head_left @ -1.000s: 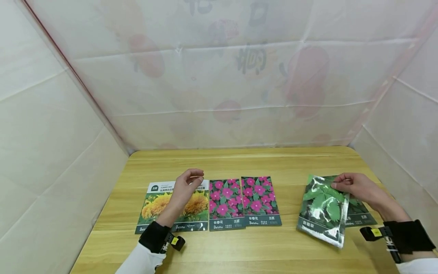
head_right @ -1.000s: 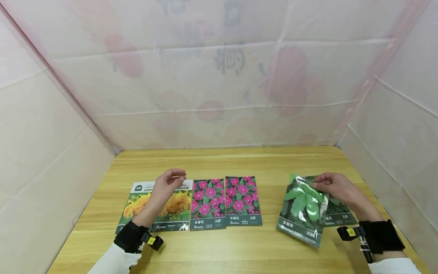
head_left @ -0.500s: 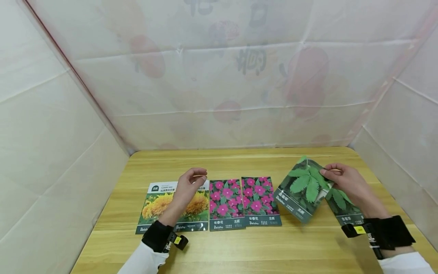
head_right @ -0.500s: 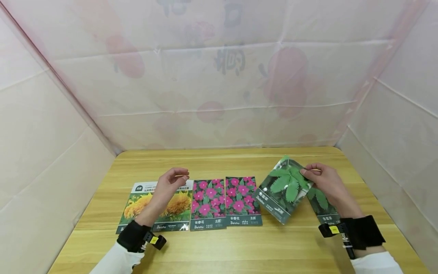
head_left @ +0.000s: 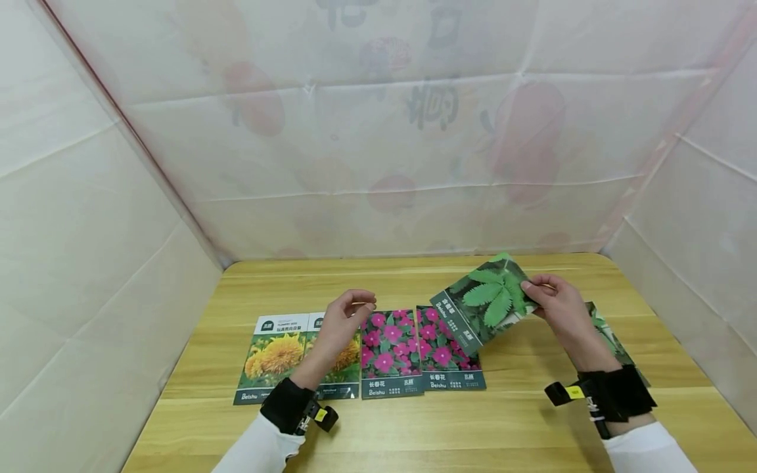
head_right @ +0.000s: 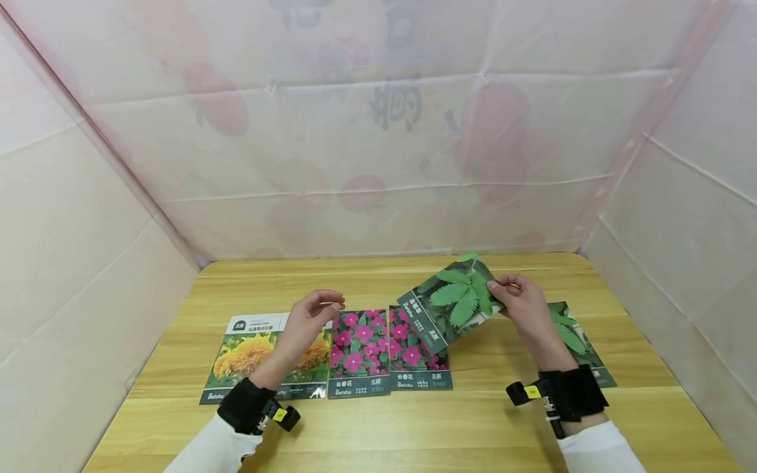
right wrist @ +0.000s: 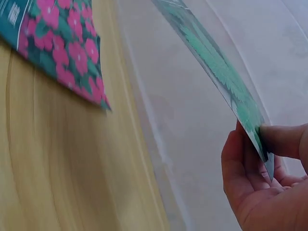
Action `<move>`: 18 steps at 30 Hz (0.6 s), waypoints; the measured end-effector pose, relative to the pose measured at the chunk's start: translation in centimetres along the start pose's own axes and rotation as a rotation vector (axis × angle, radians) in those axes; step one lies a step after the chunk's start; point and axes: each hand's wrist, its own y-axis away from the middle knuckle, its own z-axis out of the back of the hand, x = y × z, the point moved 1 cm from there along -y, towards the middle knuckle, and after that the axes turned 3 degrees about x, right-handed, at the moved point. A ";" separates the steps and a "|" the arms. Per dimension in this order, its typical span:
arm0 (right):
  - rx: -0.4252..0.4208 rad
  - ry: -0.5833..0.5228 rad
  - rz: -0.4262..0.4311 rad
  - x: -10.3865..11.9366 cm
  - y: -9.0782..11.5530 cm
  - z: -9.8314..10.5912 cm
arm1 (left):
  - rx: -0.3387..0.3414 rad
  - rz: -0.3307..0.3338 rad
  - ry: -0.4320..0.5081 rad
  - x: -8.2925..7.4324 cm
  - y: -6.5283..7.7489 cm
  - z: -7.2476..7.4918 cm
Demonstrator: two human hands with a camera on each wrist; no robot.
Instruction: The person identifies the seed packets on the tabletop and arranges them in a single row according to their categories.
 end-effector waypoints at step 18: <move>0.099 0.168 -0.009 1.0 -0.8 -5.6 | 0.171 0.147 0.052 -3.5 0.1 -4.6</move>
